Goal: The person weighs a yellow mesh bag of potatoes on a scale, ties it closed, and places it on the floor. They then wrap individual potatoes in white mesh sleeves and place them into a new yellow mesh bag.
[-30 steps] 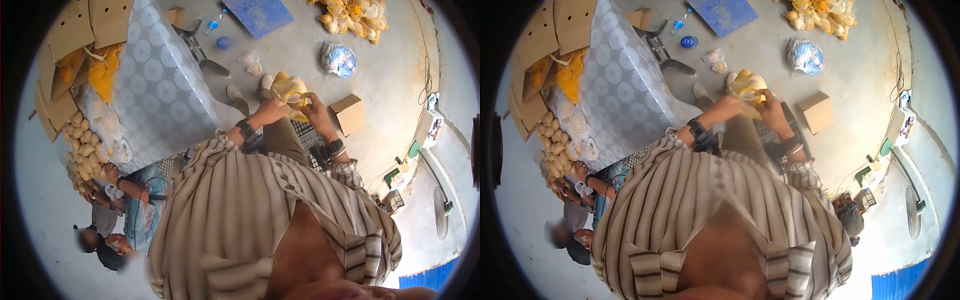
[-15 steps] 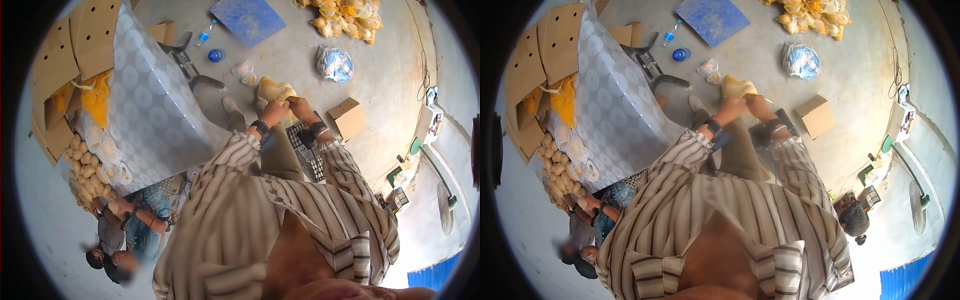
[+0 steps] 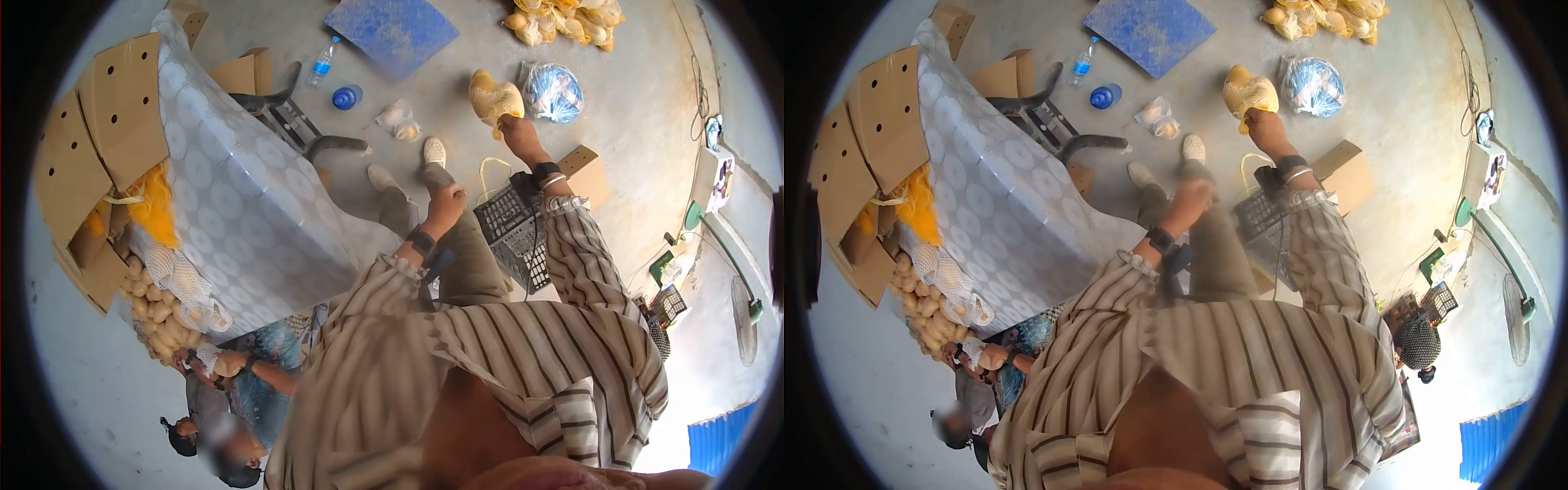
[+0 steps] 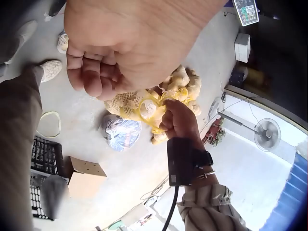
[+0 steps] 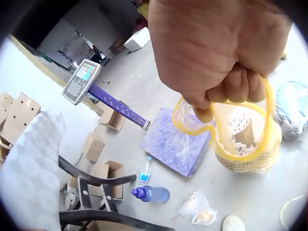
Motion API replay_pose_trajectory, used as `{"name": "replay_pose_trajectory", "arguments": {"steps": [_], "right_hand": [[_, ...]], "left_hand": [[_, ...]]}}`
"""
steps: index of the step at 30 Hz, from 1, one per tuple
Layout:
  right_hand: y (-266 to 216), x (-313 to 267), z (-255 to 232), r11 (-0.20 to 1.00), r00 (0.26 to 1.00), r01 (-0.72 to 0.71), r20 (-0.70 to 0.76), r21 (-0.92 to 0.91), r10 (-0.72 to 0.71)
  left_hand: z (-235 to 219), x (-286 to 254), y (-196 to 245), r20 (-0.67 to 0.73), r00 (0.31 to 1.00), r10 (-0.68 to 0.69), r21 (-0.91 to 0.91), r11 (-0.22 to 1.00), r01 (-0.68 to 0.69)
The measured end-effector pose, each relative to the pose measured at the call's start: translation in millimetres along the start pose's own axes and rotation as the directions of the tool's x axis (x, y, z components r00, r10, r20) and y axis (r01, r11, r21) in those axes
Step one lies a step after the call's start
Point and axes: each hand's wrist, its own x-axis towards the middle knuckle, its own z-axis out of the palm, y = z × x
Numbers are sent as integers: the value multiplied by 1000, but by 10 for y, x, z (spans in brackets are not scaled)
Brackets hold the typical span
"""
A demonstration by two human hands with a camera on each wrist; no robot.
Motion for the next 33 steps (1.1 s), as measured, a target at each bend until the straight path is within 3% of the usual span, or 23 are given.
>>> {"name": "replay_pose_trajectory", "arguments": {"steps": [1, 3, 5, 7, 11, 13, 14, 16, 21, 22, 25, 27, 28, 30, 33], "right_hand": [[109, -5, 102, 1000, 1000, -11, 6, 13, 11], [288, -36, 324, 985, 990, -31, 128, -171, 53], [457, -26, 609, 981, 978, -90, 172, -174, 121], [640, -16, 1011, 958, 963, -140, 189, -249, 190], [921, -343, 1694, 972, 939, -202, 257, -121, 228], [870, -532, 1733, 952, 915, -302, 268, -42, 302], [970, -513, 1819, 951, 913, -307, 269, -37, 306], [1118, -543, 2051, 940, 839, -333, 433, -69, 329], [1308, -991, 2545, 920, 838, -373, 382, -121, 390], [1336, -1207, 2564, 924, 859, -373, 345, -84, 378], [1317, -1652, 2349, 898, 808, -429, 403, -99, 430], [1316, -1864, 2178, 987, 804, -76, 577, -144, 146], [1268, -1906, 2090, 986, 812, -75, 565, -150, 147], [1040, -1857, 1703, 992, 678, -74, 724, -105, 127], [845, -1703, 1371, 981, 697, -107, 692, -159, 188]], "left_hand": [[-3, -66, 3, 5, 1000, -14, 10, 1000, 14], [22, -189, 19, 0, 1000, -22, -67, 997, 22], [91, -225, -38, 14, 998, -62, -37, 997, 63], [180, -232, -290, 51, 986, -159, -198, 966, 166], [229, -279, -581, 68, 968, -240, -230, 941, 250], [230, -279, -627, 70, 962, -264, -212, 938, 273], [220, -272, -648, 68, 954, -291, -194, 934, 299], [211, -259, -722, 73, 945, -318, -188, 926, 326], [332, -254, -893, 26, 930, -367, -298, 885, 358], [331, -254, -933, 41, 925, -377, -308, 876, 371], [341, -250, -830, 78, 935, -345, -301, 886, 352], [339, -274, -621, 97, 933, -347, -123, 926, 357], [348, -272, -549, 97, 938, -332, -122, 932, 343], [392, -295, -463, 89, 955, -284, -182, 938, 296], [423, -293, -555, 84, 968, -235, -229, 941, 249]]}}
